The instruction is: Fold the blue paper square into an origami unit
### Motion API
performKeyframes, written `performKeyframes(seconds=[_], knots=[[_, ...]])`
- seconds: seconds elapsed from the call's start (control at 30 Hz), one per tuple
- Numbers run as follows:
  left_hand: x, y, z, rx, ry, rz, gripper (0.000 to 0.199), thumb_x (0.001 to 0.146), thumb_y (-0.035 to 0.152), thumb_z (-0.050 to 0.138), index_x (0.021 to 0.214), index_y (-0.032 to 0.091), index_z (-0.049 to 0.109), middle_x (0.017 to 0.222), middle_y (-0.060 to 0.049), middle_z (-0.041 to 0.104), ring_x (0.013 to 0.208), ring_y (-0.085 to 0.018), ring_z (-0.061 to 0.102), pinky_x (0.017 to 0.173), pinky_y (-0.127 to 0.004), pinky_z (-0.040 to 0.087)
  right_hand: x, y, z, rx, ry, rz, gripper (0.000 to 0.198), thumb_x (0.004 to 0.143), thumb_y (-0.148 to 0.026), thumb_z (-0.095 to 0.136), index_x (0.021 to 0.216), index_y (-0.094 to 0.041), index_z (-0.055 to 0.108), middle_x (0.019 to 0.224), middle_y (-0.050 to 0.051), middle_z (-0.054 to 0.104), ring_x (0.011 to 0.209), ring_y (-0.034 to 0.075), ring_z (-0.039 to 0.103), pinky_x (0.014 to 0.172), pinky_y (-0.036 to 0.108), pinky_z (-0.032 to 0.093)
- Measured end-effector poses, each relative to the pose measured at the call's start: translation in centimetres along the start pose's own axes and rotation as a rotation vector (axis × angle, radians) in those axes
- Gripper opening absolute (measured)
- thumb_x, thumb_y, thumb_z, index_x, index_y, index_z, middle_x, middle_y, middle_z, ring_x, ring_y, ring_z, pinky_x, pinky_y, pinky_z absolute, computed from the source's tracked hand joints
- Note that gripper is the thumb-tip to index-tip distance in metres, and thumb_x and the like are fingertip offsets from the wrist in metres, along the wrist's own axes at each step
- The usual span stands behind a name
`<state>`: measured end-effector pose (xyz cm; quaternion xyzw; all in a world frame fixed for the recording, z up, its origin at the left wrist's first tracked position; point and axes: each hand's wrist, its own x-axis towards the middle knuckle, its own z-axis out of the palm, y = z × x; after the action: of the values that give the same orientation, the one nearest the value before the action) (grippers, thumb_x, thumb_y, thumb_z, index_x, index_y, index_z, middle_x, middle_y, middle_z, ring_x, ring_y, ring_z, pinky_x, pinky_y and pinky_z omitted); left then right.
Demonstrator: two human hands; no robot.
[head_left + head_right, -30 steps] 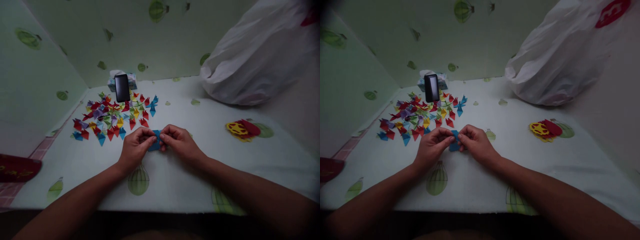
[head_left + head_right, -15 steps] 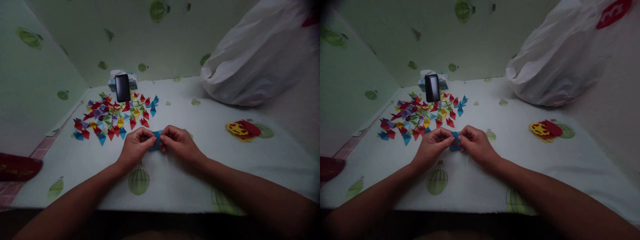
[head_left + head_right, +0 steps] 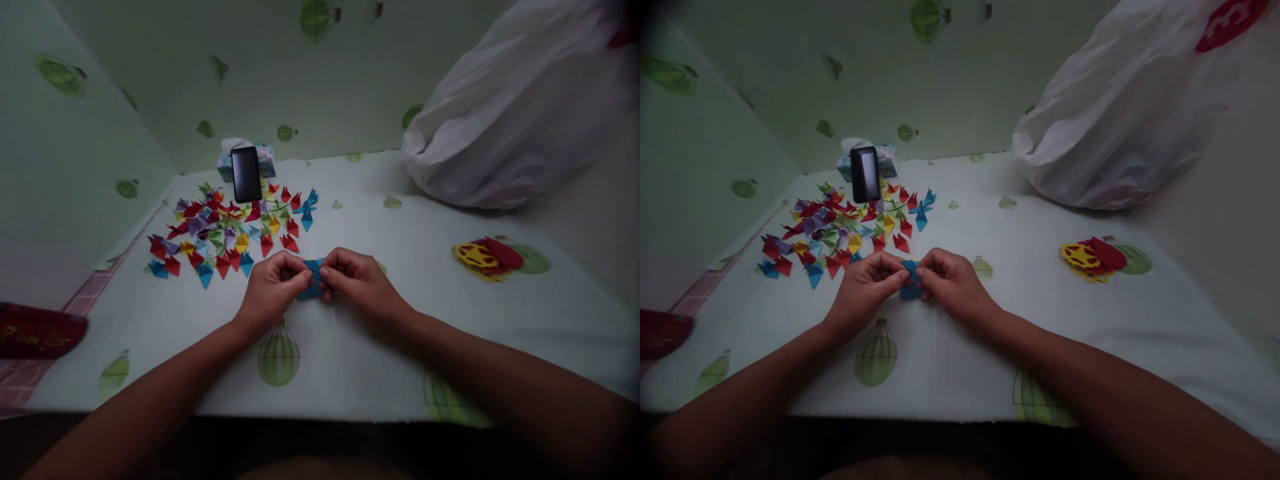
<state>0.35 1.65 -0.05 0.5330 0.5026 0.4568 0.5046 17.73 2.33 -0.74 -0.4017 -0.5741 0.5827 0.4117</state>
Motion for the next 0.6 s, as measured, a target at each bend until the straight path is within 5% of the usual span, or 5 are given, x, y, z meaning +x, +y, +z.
performKeyframes(seconds=[0.4,0.6], knots=[[0.04,-0.04,-0.06,-0.145,-0.007,-0.03,0.025,0.068,0.026,0.083,0.075,0.016,0.061,0.068,0.002,0.066,0.065,-0.012,0.067,0.065,-0.023,0.052,-0.09,-0.34,-0.2,0.02,-0.042,0.057,0.022,0.082,-0.032,0.066,0.07,-0.018,0.055,0.061,-0.003,0.06,0.05,0.009,0.056,0.053,0.024,0.044],[0.36,-0.53,-0.31,-0.243,-0.052,-0.033,0.043,0.076,0.03,0.079,0.111,0.018,0.057,0.078,0.004,0.067,0.066,-0.011,0.068,0.065,-0.023,0.052,0.0,-0.15,-0.4,0.052,-0.053,0.051,0.024,0.082,-0.033,0.066,0.069,-0.018,0.054,0.06,-0.004,0.059,0.049,0.009,0.056,0.053,0.024,0.045]])
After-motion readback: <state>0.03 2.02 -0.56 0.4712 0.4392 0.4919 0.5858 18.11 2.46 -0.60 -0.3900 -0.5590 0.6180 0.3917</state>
